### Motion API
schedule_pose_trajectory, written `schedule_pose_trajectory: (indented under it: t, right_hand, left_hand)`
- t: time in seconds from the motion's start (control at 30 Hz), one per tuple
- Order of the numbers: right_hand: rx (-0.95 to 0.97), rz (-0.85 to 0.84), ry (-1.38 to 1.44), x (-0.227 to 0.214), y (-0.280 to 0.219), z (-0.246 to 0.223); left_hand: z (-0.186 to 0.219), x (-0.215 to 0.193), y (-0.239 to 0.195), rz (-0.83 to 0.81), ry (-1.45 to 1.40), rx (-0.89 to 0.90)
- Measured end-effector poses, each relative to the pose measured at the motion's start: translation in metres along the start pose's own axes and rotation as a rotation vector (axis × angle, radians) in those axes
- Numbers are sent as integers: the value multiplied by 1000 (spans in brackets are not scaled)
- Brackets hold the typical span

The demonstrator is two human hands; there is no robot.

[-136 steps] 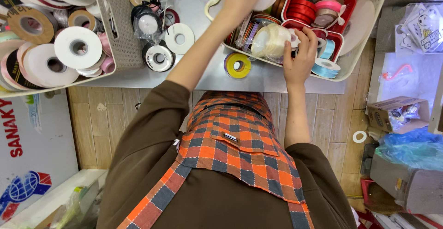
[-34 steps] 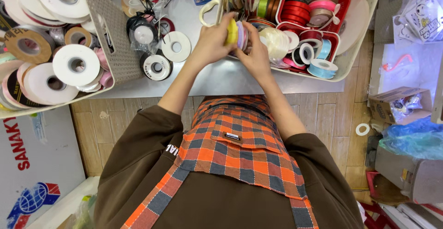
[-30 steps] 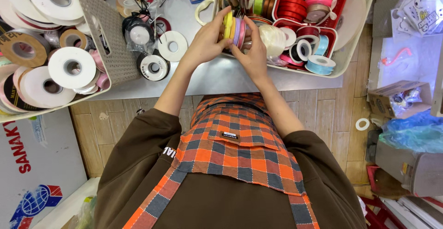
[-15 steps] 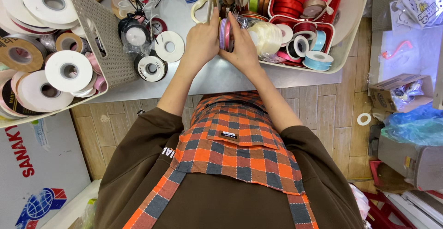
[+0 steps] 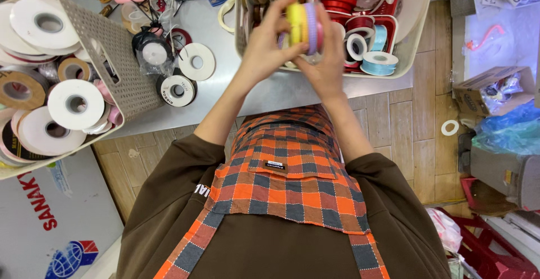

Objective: The person sorts through various rolls of ribbon and tape in a basket, picking up and inspecting several items before placing them back. They handle multiple ribbon rolls and a small plastic bag containing a pink ribbon, moving them around within the basket.

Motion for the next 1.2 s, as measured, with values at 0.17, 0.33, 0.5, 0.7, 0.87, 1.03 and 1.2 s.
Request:
schedule_pose_trajectory:
  t: [0.17,0.33,0.5,0.7,0.87,1.03,1.2]
  right_hand:
    - [-39,202,345,-56,-19,29]
    - [86,679,633,-102,-49,73]
    - [123,795,727,-136,-81,96]
    - [200,813,724,-135,-94,108]
    - [208,754,717,-130,-89,108]
    - [213,705,622,-144,-80,99]
    - [88,463,385,-179,-24,102]
  left_hand:
    - [-1,57,44,-203,-139,145]
    - [-52,134,115,-149,-285,31]
    - [-131,218,197,-120,131,137]
    - [-184,270,203,-411,373,416]
    - [-156,270,189,-302,543,310]
    - [-118,244,185,-181,707,457]
    - [-121,227,172,-364,745,278]
Point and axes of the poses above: each hand's wrist, its own y-axis towards the middle knuckle, its own x-axis out of the palm, z = x × y, the point moved 1 cm from there along y, towards the middle knuckle, and after that the axes turned 10 degrees about y, right-handed, at the moved point
